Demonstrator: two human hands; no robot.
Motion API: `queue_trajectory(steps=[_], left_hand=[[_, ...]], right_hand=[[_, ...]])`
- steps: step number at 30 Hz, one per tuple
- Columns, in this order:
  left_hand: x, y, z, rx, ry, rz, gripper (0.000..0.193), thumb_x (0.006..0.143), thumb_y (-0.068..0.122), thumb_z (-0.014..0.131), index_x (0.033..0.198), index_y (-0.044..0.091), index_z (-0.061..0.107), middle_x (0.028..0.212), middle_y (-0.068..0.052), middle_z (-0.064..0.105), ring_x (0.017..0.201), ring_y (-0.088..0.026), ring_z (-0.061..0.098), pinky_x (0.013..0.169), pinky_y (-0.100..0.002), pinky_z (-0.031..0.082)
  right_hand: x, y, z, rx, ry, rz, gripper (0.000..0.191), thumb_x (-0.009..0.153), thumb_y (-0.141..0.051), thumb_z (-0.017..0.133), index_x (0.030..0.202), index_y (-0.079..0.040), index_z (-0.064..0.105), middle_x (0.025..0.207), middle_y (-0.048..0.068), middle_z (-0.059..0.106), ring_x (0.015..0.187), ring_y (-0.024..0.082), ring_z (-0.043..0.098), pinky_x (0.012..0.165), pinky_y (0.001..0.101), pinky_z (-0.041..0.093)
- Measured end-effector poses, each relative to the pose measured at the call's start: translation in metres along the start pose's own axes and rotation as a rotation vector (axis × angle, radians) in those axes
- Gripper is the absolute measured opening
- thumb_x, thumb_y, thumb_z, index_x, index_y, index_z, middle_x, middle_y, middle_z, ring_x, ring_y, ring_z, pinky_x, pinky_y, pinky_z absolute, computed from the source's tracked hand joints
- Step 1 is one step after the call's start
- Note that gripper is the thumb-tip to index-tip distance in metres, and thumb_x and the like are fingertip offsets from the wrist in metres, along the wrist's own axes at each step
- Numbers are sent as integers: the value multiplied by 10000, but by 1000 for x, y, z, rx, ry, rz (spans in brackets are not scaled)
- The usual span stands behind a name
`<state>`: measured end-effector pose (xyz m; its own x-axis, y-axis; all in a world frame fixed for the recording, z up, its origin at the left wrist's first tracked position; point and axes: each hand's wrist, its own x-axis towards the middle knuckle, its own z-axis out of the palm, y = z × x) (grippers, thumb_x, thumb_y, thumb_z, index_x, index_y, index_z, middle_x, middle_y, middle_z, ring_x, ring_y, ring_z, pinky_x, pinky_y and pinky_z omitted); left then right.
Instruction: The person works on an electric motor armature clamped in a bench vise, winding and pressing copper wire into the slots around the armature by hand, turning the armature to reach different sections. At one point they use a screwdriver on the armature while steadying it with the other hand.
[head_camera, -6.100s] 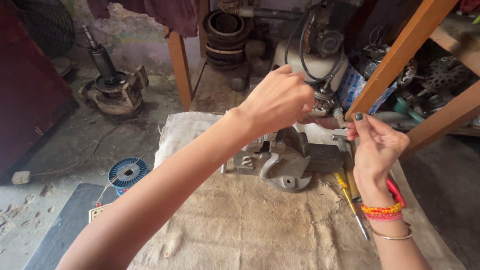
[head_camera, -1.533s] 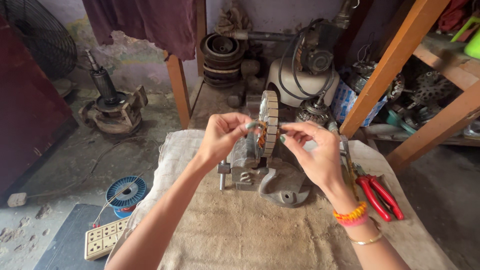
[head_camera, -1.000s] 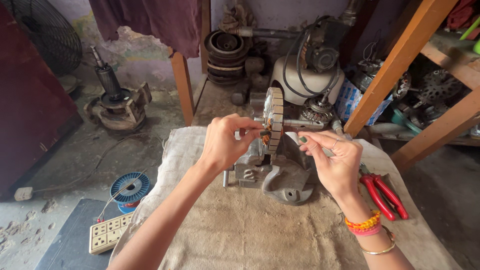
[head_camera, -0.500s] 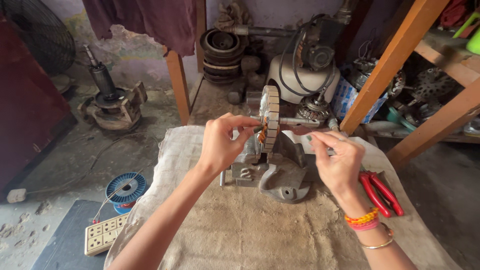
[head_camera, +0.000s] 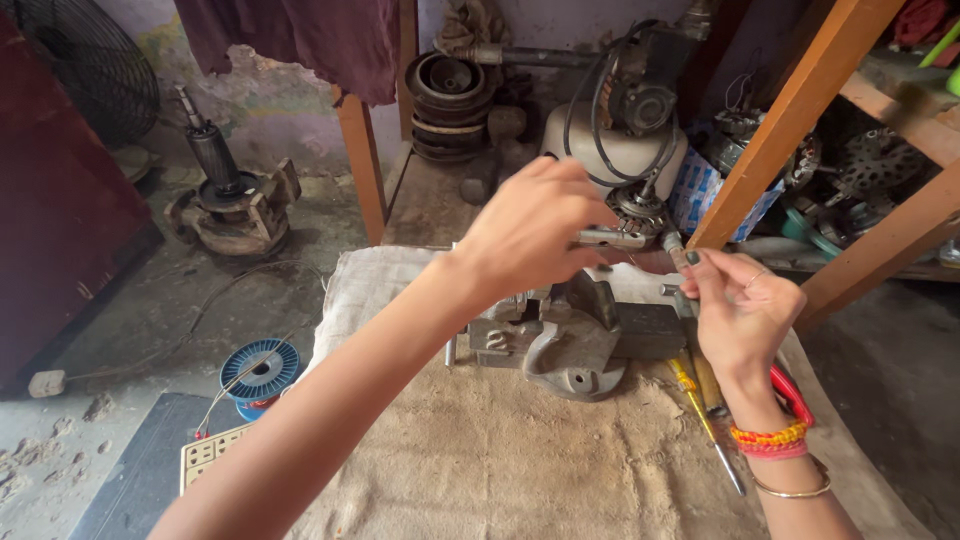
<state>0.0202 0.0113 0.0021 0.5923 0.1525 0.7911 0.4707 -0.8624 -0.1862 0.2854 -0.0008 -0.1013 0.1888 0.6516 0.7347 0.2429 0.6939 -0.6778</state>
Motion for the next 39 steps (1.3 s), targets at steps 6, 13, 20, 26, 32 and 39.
queue_trajectory(steps=[6, 13, 20, 26, 32, 39], left_hand=[[43, -23, 21, 64, -349, -105, 17, 702, 109, 778, 710, 121, 787, 708, -100, 718, 715, -313, 721, 653, -418, 564], [45, -31, -2, -177, -171, -193, 130, 689, 77, 772, 789, 145, 821, 752, -63, 773, 737, -254, 747, 680, -373, 575], [9, -34, -17, -405, -66, -446, 157, 777, 54, 782, 923, 91, 823, 838, -70, 798, 726, -157, 744, 674, -296, 569], [-33, -41, -7, -743, 91, -776, 129, 837, 5, 773, 963, 6, 799, 876, -63, 799, 770, -70, 725, 721, -236, 600], [-61, -39, 4, -1155, 245, -858, 114, 936, 18, 723, 1034, -19, 768, 961, -88, 799, 836, -73, 720, 811, -233, 585], [-66, -33, -8, -717, 49, -871, 31, 911, -12, 652, 903, -1, 680, 955, -87, 831, 791, -74, 704, 651, -290, 527]], right_hand=[[9, -28, 16, 48, 86, 36, 162, 1076, -52, 711, 1140, 96, 724, 956, 139, 734, 789, 130, 690, 746, 249, 566], [12, -46, 77, 18, -215, 5, 281, 919, -70, 770, 1165, 42, 692, 922, 67, 752, 779, 88, 698, 678, 213, 548], [21, -50, 95, -44, -105, 70, 97, 920, -25, 733, 972, 48, 770, 788, 23, 733, 664, 49, 643, 603, 196, 514], [22, -58, 96, -141, -152, -19, 102, 903, -19, 729, 976, 22, 787, 779, 32, 755, 657, 41, 660, 608, 197, 521], [22, -60, 98, -168, -174, -64, 112, 899, -17, 727, 987, 13, 790, 811, 35, 762, 669, 47, 678, 608, 200, 526], [23, -65, 93, -156, -252, -73, 115, 910, -15, 725, 1004, 6, 787, 843, 43, 764, 700, 62, 674, 615, 208, 521]])
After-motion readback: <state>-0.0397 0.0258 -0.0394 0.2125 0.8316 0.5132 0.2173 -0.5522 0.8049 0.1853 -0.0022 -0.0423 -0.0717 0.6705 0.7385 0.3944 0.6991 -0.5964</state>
